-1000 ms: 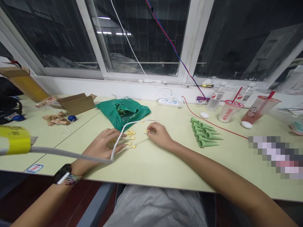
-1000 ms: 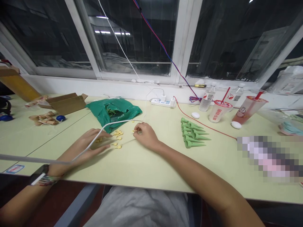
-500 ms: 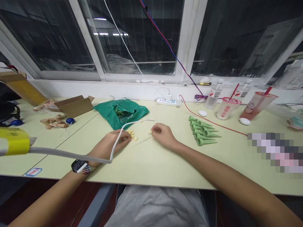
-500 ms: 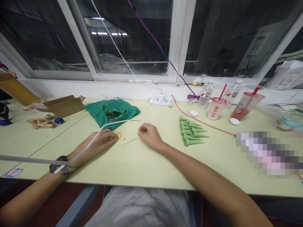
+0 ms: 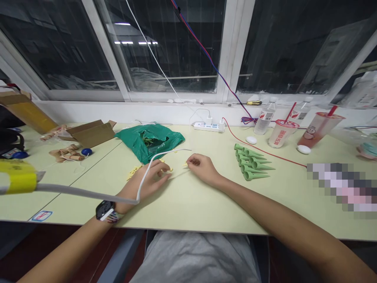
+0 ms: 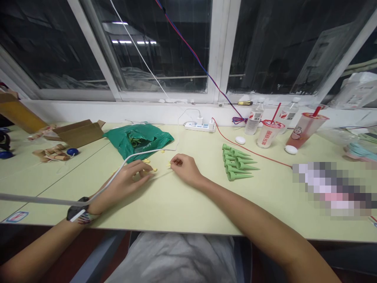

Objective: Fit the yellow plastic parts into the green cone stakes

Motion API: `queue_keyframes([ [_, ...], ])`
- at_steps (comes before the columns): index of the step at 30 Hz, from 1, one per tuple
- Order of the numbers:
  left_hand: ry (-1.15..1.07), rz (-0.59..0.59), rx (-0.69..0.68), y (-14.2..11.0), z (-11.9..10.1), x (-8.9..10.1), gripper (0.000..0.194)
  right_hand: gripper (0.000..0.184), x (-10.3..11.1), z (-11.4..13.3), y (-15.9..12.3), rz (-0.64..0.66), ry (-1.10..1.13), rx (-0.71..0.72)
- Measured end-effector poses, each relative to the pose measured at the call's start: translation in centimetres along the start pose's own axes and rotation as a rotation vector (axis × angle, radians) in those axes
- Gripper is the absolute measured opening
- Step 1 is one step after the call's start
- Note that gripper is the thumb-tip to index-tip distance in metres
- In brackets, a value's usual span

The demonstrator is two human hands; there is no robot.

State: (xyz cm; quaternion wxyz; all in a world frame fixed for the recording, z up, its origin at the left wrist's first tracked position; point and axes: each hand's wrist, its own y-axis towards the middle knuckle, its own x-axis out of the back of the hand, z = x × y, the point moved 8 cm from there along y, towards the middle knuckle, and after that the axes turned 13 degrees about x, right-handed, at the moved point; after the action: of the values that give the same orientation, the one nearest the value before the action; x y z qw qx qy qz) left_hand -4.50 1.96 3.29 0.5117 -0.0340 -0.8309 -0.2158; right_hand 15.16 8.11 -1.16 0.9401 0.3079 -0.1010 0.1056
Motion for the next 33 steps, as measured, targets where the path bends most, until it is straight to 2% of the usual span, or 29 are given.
queue_keyframes([
  [3,0.006,-0.001,-0.018,1.2,-3.2,-0.5,0.032,0.013,0.1,-0.1,-0.5,0.006,0.069,-0.043],
  [7,0.079,0.003,-0.186,3.2,-7.2,-2.3,0.023,0.025,0.9,0.0,-1.7,0.018,0.213,-0.081],
  [11,0.230,-0.079,-0.360,4.2,-9.8,-4.1,0.018,0.036,3.4,-0.4,-2.7,-0.109,0.282,-0.178],
  [13,0.254,-0.106,-0.394,4.6,-10.5,-4.7,0.020,0.041,4.5,-0.4,-2.8,-0.160,0.255,-0.190],
  [16,0.182,-0.131,-0.364,5.2,-10.9,-4.9,0.022,0.045,5.5,0.4,-2.6,-0.159,0.123,-0.143],
  [19,0.081,-0.116,-0.316,5.5,-10.6,-4.9,0.020,0.046,5.4,1.2,-2.5,-0.105,0.004,-0.102],
  [24,-0.039,-0.075,-0.273,5.1,-10.1,-4.7,0.022,0.045,4.3,1.1,-2.5,-0.035,0.085,-0.136],
  [28,-0.278,0.022,-0.139,5.4,-9.2,-4.4,0.023,0.045,3.9,1.4,-2.4,-0.016,0.181,-0.114],
  [33,-0.459,0.106,-0.031,5.7,-8.9,-4.0,0.029,0.049,3.9,2.5,-2.4,-0.036,0.157,-0.043],
])
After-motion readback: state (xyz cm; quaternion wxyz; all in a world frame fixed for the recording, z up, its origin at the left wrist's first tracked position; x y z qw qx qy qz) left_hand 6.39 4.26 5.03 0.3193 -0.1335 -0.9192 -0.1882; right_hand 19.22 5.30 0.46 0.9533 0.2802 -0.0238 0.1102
